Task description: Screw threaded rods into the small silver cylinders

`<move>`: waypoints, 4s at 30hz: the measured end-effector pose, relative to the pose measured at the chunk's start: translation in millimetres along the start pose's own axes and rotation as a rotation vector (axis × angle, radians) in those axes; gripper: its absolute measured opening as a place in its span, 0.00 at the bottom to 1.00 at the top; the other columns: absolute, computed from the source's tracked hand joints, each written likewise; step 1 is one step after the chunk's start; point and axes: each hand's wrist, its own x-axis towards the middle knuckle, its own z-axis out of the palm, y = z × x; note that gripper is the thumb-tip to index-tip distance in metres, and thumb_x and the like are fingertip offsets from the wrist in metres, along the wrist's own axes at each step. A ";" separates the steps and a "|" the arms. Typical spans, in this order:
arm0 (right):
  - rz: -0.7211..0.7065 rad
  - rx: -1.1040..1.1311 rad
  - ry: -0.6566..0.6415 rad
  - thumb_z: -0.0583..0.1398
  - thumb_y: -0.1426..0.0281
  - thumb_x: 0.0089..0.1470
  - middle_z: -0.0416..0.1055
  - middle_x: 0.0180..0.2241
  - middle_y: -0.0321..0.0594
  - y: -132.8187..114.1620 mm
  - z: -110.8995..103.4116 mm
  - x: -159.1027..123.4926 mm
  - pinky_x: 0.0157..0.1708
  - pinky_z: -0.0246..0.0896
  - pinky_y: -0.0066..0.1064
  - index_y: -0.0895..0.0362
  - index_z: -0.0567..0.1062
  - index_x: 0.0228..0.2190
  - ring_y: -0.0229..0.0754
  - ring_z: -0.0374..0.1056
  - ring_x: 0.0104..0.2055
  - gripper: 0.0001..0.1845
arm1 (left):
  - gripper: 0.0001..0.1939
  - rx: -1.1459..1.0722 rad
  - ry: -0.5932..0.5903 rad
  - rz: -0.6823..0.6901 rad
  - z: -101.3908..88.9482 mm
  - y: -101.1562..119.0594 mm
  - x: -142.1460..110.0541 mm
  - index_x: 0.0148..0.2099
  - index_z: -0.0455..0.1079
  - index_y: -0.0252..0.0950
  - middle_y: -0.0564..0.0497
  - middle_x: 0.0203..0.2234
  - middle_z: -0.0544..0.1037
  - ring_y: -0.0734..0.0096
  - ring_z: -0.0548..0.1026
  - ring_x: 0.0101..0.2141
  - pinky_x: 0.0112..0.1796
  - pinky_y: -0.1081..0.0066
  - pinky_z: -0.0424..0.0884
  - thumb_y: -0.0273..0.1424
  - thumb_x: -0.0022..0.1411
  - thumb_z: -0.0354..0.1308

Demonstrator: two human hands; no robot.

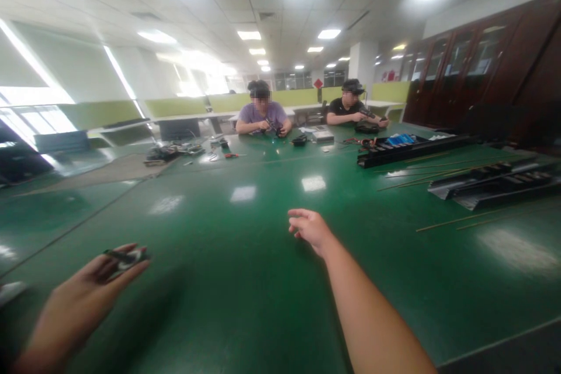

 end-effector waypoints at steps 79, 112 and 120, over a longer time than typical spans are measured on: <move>-0.447 -0.679 -0.192 0.62 0.76 0.48 0.77 0.35 0.37 1.4 36.2 -34.4 0.36 0.67 0.28 0.55 0.76 0.37 0.41 0.74 0.36 0.12 | 0.11 -0.363 -0.626 0.539 155.6 51.1 -20.6 0.47 0.74 0.42 0.51 0.39 0.78 0.66 0.74 0.40 0.43 0.68 0.68 0.33 0.60 0.63; -0.464 -0.726 -0.182 0.63 0.74 0.49 0.77 0.29 0.36 -3.4 37.1 -32.4 0.30 0.63 0.26 0.56 0.79 0.32 0.38 0.71 0.29 0.06 | 0.12 -0.305 -0.580 0.510 157.3 51.1 -22.0 0.48 0.74 0.40 0.49 0.40 0.78 0.63 0.75 0.41 0.44 0.65 0.71 0.34 0.60 0.62; -0.467 -0.745 -0.175 0.63 0.74 0.48 0.78 0.30 0.37 -3.2 36.6 -31.9 0.31 0.64 0.27 0.55 0.80 0.31 0.40 0.72 0.31 0.06 | 0.12 -0.301 -0.582 0.524 157.6 50.4 -21.2 0.48 0.74 0.40 0.48 0.40 0.79 0.63 0.75 0.41 0.44 0.64 0.71 0.34 0.61 0.61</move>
